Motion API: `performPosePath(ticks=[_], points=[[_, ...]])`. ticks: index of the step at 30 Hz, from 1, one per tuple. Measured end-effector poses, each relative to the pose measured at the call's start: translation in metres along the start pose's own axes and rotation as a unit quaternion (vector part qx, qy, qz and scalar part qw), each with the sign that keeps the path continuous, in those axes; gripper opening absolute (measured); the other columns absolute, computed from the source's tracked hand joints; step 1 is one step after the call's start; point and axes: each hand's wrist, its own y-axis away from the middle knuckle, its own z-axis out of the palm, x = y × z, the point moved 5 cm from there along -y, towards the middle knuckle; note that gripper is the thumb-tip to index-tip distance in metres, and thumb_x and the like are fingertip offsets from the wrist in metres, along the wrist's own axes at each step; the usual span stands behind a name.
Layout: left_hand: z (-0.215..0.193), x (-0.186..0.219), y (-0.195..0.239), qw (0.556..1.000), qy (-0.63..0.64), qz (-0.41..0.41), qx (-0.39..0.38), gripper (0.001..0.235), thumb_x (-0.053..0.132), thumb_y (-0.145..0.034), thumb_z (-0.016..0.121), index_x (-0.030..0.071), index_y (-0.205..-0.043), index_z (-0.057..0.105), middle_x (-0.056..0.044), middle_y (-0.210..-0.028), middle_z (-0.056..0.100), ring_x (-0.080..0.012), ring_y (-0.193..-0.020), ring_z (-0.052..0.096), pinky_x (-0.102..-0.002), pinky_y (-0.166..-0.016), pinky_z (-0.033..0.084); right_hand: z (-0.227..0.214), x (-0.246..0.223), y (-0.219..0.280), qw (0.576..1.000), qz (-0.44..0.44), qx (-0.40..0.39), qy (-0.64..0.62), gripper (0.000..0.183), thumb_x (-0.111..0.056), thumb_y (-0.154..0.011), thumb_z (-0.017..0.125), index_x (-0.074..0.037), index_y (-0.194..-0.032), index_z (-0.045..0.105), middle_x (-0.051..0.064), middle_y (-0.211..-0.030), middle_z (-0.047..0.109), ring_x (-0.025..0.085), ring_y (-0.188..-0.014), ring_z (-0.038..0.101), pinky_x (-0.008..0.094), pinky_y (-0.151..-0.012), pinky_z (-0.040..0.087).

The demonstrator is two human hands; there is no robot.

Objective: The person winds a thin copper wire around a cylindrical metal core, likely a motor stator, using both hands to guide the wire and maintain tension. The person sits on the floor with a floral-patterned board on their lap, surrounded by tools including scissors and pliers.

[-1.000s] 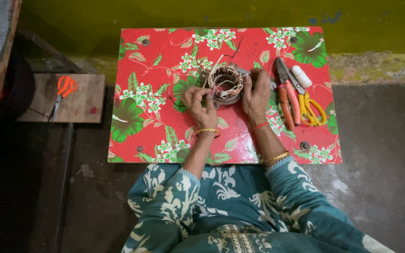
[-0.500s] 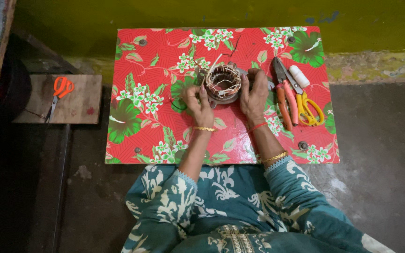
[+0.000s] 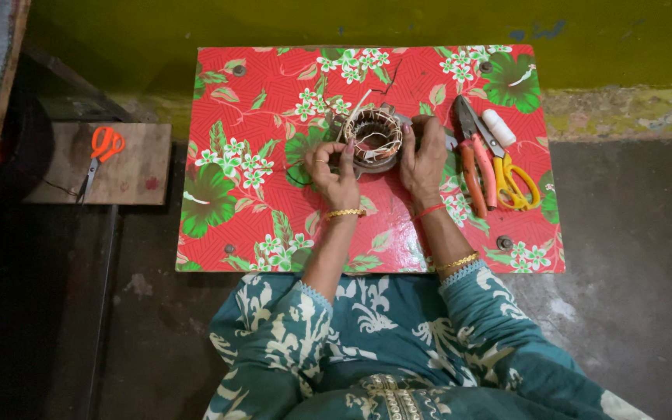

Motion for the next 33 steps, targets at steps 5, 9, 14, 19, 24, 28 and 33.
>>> performPosePath(ticks=[5, 9, 14, 19, 24, 28, 33], points=[[-0.004, 0.015, -0.003, 0.997, -0.058, 0.039, 0.027, 0.017, 0.011, -0.088, 0.083, 0.005, -0.091, 0.067, -0.007, -0.103, 0.059, -0.0228, -0.104, 0.055, -0.04, -0.095, 0.045, 0.0, -0.001, 0.0, 1.0, -0.001, -0.001, -0.001, 0.022, -0.022, -0.107, 0.06, 0.0, -0.109, 0.058, 0.02, -0.098, 0.063, 0.036, -0.093, 0.061, 0.045, -0.083, 0.048], [-0.004, 0.024, -0.003, 0.992, -0.093, 0.076, 0.024, 0.016, 0.011, -0.09, 0.079, 0.005, -0.091, 0.065, -0.009, -0.105, 0.058, -0.0268, -0.107, 0.054, -0.043, -0.097, 0.043, 0.001, 0.0, -0.001, 1.0, 0.002, -0.002, 0.007, 0.022, -0.022, -0.106, 0.061, 0.0, -0.107, 0.059, 0.02, -0.097, 0.063, 0.037, -0.092, 0.061, 0.046, -0.082, 0.047], [0.002, 0.018, -0.006, 0.986, -0.132, 0.104, -0.006, 0.017, 0.01, -0.095, 0.074, 0.004, -0.092, 0.058, -0.01, -0.104, 0.054, -0.0291, -0.107, 0.052, -0.047, -0.102, 0.038, 0.003, 0.003, 0.002, 1.0, 0.008, -0.003, -0.001, 0.022, -0.023, -0.107, 0.06, -0.001, -0.106, 0.059, 0.019, -0.097, 0.063, 0.036, -0.091, 0.061, 0.046, -0.081, 0.048], [0.001, 0.0, -0.02, 0.99, -0.115, 0.073, -0.029, 0.019, 0.011, -0.096, 0.071, 0.004, -0.092, 0.055, -0.011, -0.103, 0.052, -0.0269, -0.102, 0.05, -0.045, -0.095, 0.039, 0.004, 0.008, 0.003, 1.0, 0.001, -0.004, 0.0, 0.023, -0.024, -0.107, 0.06, -0.001, -0.105, 0.058, 0.019, -0.096, 0.063, 0.036, -0.092, 0.061, 0.046, -0.082, 0.047], [-0.01, -0.002, -0.038, 0.997, -0.058, 0.007, -0.047, 0.017, 0.015, -0.1, 0.069, 0.006, -0.093, 0.057, -0.009, -0.101, 0.053, -0.0232, -0.098, 0.051, -0.041, -0.09, 0.043, -0.005, -0.01, -0.002, 0.999, -0.028, 0.014, 0.007, 0.023, -0.023, -0.108, 0.061, 0.0, -0.11, 0.058, 0.019, -0.1, 0.062, 0.036, -0.097, 0.059, 0.046, -0.088, 0.046], [-0.015, 0.014, -0.039, 0.998, 0.011, -0.039, -0.046, 0.023, 0.025, -0.095, 0.075, 0.009, -0.089, 0.059, -0.005, -0.094, 0.06, -0.0205, -0.092, 0.055, -0.04, -0.087, 0.047, -0.044, -0.094, -0.018, 0.983, -0.137, 0.114, 0.043, 0.022, -0.013, -0.106, 0.061, 0.004, -0.119, 0.055, 0.02, -0.114, 0.06, 0.035, -0.11, 0.056, 0.046, -0.097, 0.044], [-0.017, 0.033, -0.022, 0.98, -0.133, 0.112, -0.093, 0.022, 0.024, -0.09, 0.079, 0.008, -0.09, 0.064, -0.009, -0.099, 0.059, -0.0231, -0.103, 0.05, -0.043, -0.095, 0.04, -0.149, -0.244, -0.01, 0.981, -0.146, -0.094, -0.083, 0.015, 0.004, -0.096, 0.062, 0.004, -0.111, 0.059, 0.015, -0.106, 0.064, 0.029, -0.092, 0.065, 0.035, -0.083, 0.05]])
